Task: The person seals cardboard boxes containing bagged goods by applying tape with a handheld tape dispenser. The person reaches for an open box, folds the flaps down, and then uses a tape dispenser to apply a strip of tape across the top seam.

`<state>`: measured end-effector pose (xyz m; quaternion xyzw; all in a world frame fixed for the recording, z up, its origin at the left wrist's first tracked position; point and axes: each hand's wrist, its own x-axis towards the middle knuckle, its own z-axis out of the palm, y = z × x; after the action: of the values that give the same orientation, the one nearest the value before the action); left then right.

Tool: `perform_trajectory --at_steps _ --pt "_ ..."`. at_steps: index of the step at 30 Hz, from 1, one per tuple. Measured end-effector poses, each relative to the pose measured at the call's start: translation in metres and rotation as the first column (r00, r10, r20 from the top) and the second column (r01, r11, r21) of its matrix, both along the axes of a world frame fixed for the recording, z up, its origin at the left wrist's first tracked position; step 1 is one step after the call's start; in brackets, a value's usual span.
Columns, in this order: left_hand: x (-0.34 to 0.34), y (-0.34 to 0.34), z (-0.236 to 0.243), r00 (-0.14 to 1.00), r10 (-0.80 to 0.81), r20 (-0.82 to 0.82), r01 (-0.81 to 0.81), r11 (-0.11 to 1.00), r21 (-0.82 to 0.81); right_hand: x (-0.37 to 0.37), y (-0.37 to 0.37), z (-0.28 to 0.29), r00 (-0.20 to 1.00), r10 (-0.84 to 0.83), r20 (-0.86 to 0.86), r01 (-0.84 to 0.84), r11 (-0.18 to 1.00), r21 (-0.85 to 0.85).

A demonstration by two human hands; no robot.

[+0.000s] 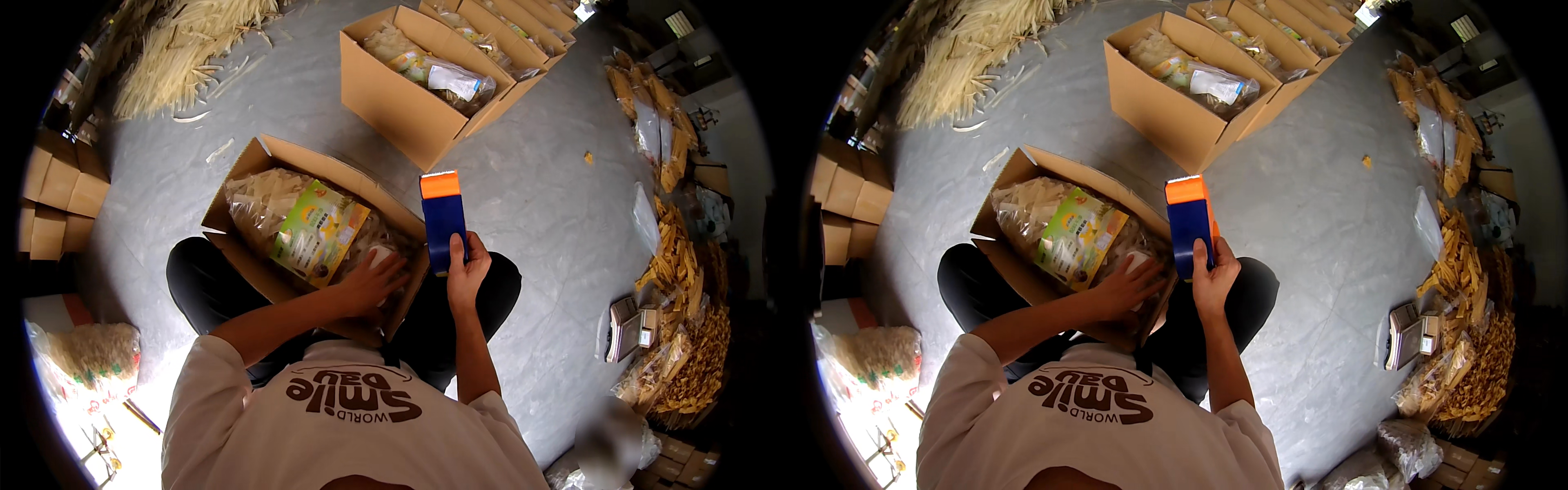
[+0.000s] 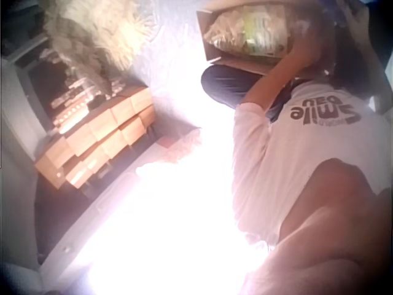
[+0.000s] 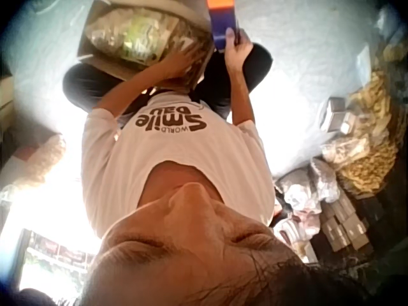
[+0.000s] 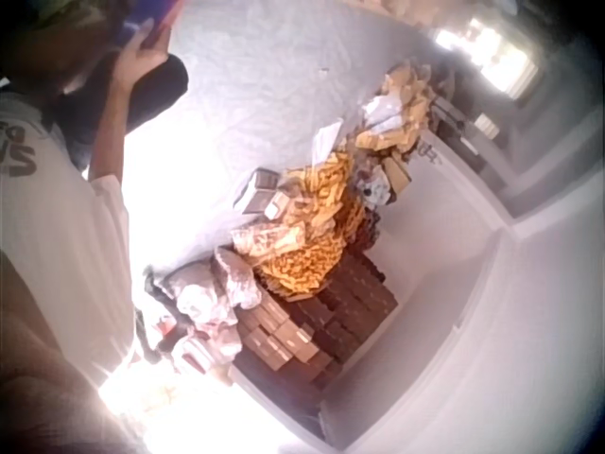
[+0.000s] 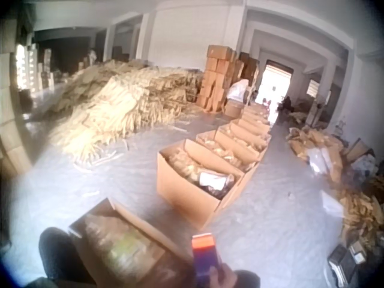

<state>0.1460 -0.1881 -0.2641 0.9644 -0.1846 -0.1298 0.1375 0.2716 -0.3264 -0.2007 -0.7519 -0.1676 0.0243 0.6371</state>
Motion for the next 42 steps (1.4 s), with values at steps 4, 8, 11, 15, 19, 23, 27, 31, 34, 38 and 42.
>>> perform_trajectory --at_steps 4,8,11,15,19,23,27,31,34,38,42 --pt "0.001 -0.04 -0.045 0.967 0.145 0.21 -0.202 0.936 0.287 0.0 0.0 -0.001 1.0 -0.02 -0.024 0.019 0.999 -0.028" --pt "0.006 -0.061 -0.049 0.99 0.114 0.079 -0.138 0.887 0.44 0.001 -0.001 0.003 0.999 -0.011 -0.035 0.01 1.0 -0.022" --pt "0.005 -0.071 -0.065 0.988 0.101 0.12 -0.154 0.786 0.599 0.0 0.002 0.002 0.999 0.008 -0.036 -0.009 0.999 -0.035" --pt "0.013 -0.06 -0.038 0.994 0.056 -0.098 -0.006 0.894 0.448 -0.001 -0.002 0.003 0.998 -0.017 -0.056 0.016 1.0 -0.017" --pt "0.012 0.007 -0.006 0.907 0.0 -0.421 -0.328 0.626 -0.708 0.0 -0.006 0.0 0.999 0.013 -0.049 -0.015 0.999 -0.041" --pt "-0.005 0.046 0.04 1.0 0.008 -0.014 -0.013 0.943 -0.332 0.0 -0.005 0.005 1.0 0.015 -0.018 -0.016 0.998 -0.059" --pt "-0.015 0.037 0.006 0.993 -0.112 -0.047 0.098 0.967 -0.237 -0.001 0.001 0.006 1.0 0.017 -0.022 -0.017 1.0 -0.013" --pt "0.005 -0.001 0.002 0.973 -0.082 -0.215 0.067 0.995 -0.077 0.002 -0.007 0.004 1.0 -0.005 -0.015 0.004 0.998 -0.07" --pt "-0.008 -0.052 -0.081 0.943 0.306 0.13 -0.315 0.947 0.054 0.0 0.002 0.003 0.999 -0.006 -0.053 0.005 1.0 -0.023" --pt "-0.011 -0.076 -0.088 0.887 0.398 0.236 -0.422 0.904 0.062 -0.002 0.0 0.007 0.998 0.004 -0.055 -0.006 1.0 -0.028" --pt "0.001 -0.048 -0.019 0.983 0.136 -0.126 -0.13 0.99 0.052 0.001 -0.014 0.005 0.995 -0.008 -0.104 0.008 1.0 -0.005"
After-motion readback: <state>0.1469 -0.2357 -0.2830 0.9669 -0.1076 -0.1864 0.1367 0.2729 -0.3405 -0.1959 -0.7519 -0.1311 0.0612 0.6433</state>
